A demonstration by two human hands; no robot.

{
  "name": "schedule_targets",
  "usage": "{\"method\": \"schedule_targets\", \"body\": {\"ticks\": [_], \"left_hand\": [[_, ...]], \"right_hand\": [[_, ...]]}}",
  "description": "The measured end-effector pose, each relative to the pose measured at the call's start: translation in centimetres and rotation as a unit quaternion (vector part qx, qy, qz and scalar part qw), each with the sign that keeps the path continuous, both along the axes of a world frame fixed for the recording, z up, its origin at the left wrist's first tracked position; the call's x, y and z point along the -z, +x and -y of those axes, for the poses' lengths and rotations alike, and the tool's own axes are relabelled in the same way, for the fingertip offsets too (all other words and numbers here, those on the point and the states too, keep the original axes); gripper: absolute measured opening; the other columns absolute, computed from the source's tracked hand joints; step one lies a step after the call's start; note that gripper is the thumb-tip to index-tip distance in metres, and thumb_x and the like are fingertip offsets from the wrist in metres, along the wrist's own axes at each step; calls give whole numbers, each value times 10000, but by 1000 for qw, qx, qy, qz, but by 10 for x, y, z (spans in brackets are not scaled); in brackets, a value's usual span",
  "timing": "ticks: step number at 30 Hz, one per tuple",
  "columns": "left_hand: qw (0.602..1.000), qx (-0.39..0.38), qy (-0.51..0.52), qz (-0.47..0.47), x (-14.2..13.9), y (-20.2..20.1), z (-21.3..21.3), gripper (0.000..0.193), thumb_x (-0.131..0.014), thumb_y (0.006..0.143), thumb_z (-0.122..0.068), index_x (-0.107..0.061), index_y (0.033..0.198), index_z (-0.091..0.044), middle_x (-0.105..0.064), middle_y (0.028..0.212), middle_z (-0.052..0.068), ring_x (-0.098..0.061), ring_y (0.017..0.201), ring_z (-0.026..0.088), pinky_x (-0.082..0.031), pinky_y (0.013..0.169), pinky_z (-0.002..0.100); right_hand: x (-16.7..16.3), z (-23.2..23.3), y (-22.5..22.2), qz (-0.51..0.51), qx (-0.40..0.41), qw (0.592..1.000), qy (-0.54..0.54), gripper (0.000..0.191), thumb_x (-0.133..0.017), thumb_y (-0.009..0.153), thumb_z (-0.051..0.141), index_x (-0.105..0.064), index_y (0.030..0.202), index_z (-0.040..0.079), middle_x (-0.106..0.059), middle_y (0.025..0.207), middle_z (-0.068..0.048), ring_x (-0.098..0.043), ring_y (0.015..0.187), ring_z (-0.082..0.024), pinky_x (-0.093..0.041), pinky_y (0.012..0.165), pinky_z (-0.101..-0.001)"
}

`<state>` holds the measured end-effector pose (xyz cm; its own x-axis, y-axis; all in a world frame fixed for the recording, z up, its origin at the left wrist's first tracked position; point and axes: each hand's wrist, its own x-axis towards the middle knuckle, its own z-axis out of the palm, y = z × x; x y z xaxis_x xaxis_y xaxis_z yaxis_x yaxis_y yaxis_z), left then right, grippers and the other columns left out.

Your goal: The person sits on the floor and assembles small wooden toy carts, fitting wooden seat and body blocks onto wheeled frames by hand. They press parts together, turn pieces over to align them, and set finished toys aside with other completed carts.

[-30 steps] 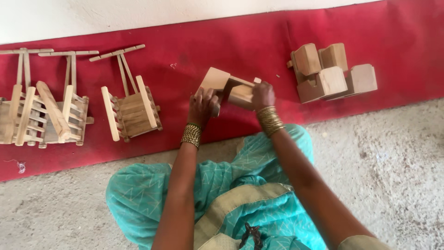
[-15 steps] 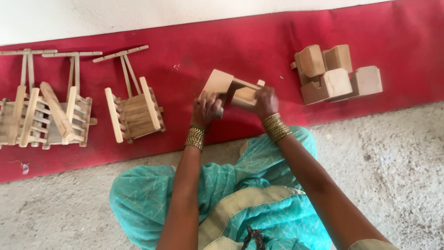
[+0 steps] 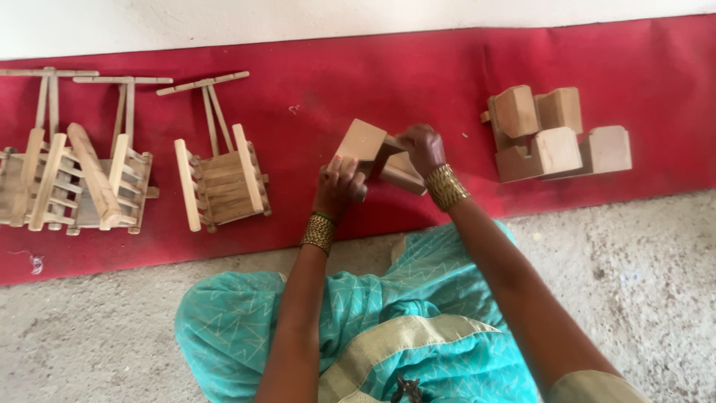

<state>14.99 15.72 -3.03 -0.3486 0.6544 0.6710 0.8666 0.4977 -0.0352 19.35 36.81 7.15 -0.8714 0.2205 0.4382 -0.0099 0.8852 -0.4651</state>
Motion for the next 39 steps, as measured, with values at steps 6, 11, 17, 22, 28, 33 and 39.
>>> {"method": "schedule_targets", "body": {"ticks": [6, 11, 17, 22, 28, 33, 39], "left_hand": [[998, -25, 0, -53, 3, -5, -1, 390, -666, 964, -408, -477, 1241, -211, -440, 1441, 72, -374, 1387, 343, -399, 1053, 560], [998, -35, -28, -33, 0, -2, 4, 549, -683, 918, -470, -471, 1357, -217, -421, 1437, 96, -359, 1365, 342, -397, 1051, 555], [999, -13, -38, -10, -6, -4, 5, 616, -699, 973, -455, -351, 1415, -202, -389, 1519, 91, -336, 1424, 354, -384, 1102, 586], [989, -53, -137, -26, -10, -5, 1, 718, -702, 864, -384, -330, 1467, -270, -405, 1466, 64, -374, 1398, 330, -385, 1062, 564], [999, -14, -44, -6, -13, -5, 0, 635, -669, 991, -382, -323, 1499, -224, -407, 1338, 100, -398, 1400, 344, -386, 1069, 591], [999, -9, -34, -4, -21, -2, 0, 501, -640, 992, -323, -368, 1394, -200, -440, 1456, 87, -386, 1389, 351, -389, 1041, 568], [996, -49, -76, -26, -24, 5, 2, 569, -634, 942, -289, -392, 1456, -248, -444, 1437, 59, -365, 1373, 319, -385, 1057, 521]], "right_hand": [[-12, 48, -49, -75, -35, 996, -38, 28, -751, 842, 40, -773, 834, 57, -758, 856, -82, -708, 764, -185, -629, 649, -303], [-12, 69, -41, -34, -154, 988, -3, 109, -740, 950, 76, -765, 848, 46, -744, 895, -121, -705, 783, -209, -638, 614, -280], [-27, 41, -49, -37, -143, 989, 20, 148, -689, 974, 80, -754, 842, 83, -748, 924, -75, -723, 849, -194, -653, 709, -290], [-32, 71, -71, -7, -168, 984, 54, 98, -700, 912, 58, -773, 847, 63, -748, 900, -112, -714, 797, -211, -633, 559, -269], [-30, 54, -47, -59, -225, 972, -38, 66, -741, 915, 78, -779, 865, 57, -751, 916, -147, -740, 764, -210, -653, 547, -262], [-26, 45, -49, -28, -73, 996, -46, 163, -699, 984, 67, -774, 840, 49, -751, 832, -137, -743, 688, -199, -655, 509, -266], [-18, 46, -26, -75, -225, 970, -52, 128, -715, 938, 78, -780, 828, 71, -757, 881, -124, -741, 799, -200, -662, 639, -290]]}}
